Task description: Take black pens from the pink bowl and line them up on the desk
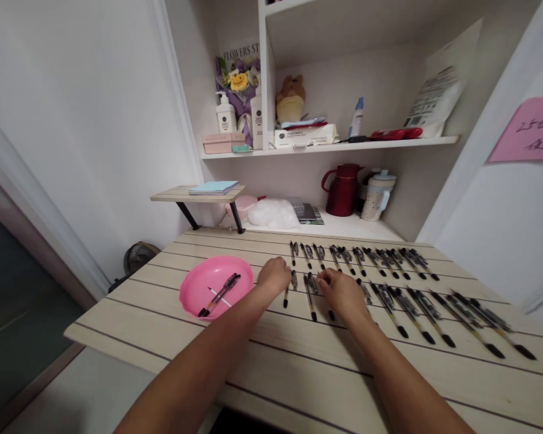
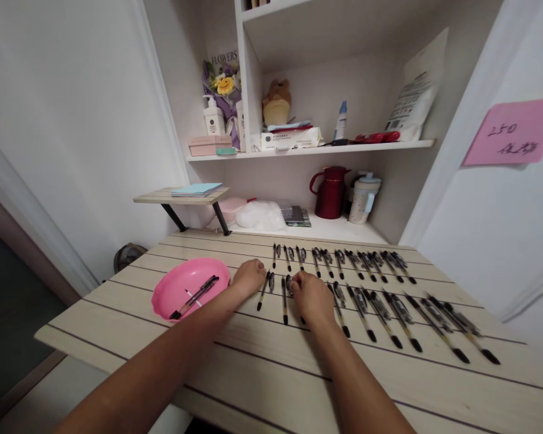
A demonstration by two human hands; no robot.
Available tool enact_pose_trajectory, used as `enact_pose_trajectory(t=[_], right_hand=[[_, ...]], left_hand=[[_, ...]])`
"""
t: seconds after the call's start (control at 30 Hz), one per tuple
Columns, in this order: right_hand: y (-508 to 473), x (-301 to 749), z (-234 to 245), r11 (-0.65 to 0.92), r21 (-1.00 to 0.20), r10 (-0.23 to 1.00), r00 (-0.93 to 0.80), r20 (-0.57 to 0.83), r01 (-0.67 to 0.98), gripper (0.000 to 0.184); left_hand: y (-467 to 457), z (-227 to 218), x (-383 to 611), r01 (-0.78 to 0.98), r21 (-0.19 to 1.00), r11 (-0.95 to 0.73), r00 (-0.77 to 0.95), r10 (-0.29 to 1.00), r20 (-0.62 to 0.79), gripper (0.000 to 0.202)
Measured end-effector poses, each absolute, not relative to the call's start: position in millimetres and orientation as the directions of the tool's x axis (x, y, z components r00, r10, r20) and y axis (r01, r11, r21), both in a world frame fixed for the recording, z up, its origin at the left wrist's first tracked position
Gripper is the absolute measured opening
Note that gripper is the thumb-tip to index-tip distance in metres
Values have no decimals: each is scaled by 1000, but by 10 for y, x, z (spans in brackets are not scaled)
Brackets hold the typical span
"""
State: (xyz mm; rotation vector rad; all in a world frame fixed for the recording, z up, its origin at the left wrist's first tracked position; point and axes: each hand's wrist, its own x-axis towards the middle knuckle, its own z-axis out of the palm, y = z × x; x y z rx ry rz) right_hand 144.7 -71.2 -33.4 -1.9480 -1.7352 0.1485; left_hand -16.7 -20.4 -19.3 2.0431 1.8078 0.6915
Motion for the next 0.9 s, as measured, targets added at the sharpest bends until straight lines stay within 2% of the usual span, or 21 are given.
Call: enact_pose_trajectory(t=[0.13, 0.27, 0.4, 0.57, 0.77, 0.83, 0.9], right_hand=[[-722, 1428, -349, -39, -465, 954, 172, 246, 884, 21], [-745, 1378, -355, -28, -467, 958, 157, 240, 884, 21], [-764, 1323, -367, -6, -458, 962, 130, 241, 889, 21], [-755, 1312, -413, 0, -463, 966, 119, 228, 887, 21], [-730, 1337, -455, 12, -501, 959, 132, 250, 865, 21], [-738, 1313, -440, 36, -573, 955, 141, 262, 819, 23], [-770, 1253, -402, 99, -713, 956, 131, 261, 695, 30]], left_hand=[[-140, 183, -550, 840, 501, -209, 137, 975, 177, 23], [-143, 428, -1130, 887, 435, -157, 125, 987, 101, 18], [-286, 368, -1553, 936, 349, -36, 66, 995, -76, 6], [-432, 152, -1696, 951, 305, 50, 15, 978, -208, 12], [-468, 233, -1694, 917, 385, 103, -25, 979, -202, 20], [-530, 323, -1609, 890, 450, 78, -4, 987, -163, 17], [-639, 362, -1423, 818, 575, 30, 49, 991, -122, 12]])
